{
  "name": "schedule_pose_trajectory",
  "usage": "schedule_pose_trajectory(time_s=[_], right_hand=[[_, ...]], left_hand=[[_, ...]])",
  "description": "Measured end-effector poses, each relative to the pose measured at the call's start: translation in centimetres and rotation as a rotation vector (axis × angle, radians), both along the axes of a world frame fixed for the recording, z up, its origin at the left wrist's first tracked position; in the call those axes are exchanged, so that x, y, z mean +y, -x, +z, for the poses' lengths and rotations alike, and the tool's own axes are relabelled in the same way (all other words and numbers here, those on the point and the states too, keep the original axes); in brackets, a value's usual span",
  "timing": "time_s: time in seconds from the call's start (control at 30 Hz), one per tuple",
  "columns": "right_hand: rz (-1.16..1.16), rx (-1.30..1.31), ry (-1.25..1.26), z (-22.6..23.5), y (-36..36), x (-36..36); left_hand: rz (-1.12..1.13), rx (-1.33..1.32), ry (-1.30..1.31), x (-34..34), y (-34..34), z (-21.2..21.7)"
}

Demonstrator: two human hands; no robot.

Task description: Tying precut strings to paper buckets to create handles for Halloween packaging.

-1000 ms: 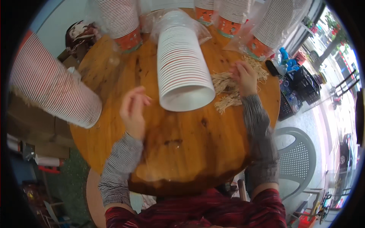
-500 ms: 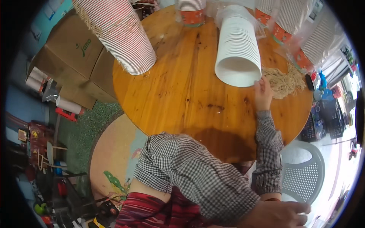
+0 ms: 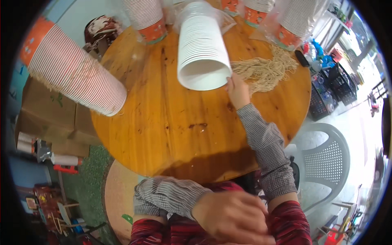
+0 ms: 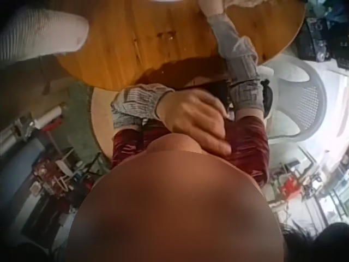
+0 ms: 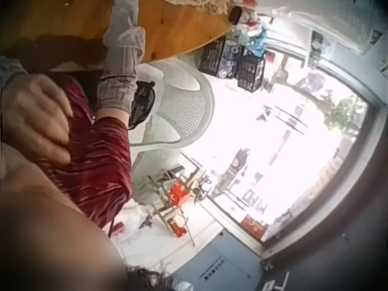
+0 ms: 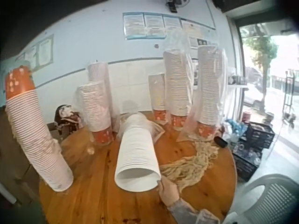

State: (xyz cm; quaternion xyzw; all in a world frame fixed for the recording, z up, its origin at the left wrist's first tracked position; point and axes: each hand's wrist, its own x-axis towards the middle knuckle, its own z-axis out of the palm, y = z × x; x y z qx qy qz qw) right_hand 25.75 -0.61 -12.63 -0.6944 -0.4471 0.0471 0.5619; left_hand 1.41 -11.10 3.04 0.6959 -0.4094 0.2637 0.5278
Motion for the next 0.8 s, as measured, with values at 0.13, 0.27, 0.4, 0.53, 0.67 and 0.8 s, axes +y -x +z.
schedule_pose_trajectory(time_s=[0.13,0.27,0.4,0.53,0.67,0.8], right_hand=[[0.004,-0.185,-0.106,0.0,-0.2,1.3],[0.069,-0.222,-0.132,0.5,-0.1,1.3],[0.148,-0.061,0.017,1.6,-0.8,0.7],[0.231,-0.2,0.036,3.4,-4.5,-1.4],[-0.132,-0.318,-0.002,4.9,-11.3,-4.2],[-0.22,-0.249,0.143,4.3,-15.4,-5.3]], left_hand=[[0.678,0.283,-0.181,6.8,-2.3,-5.9],[1.111,0.567,0.266,14.6,-6.2,-12.2],[1.238,0.369,0.001,19.1,-7.4,-15.2],[1.188,0.482,-0.218,19.8,-6.8,-15.8],[1.183,0.539,-0.346,19.5,-6.6,-15.9],[1.208,0.576,-0.367,19.6,-6.7,-15.6]])
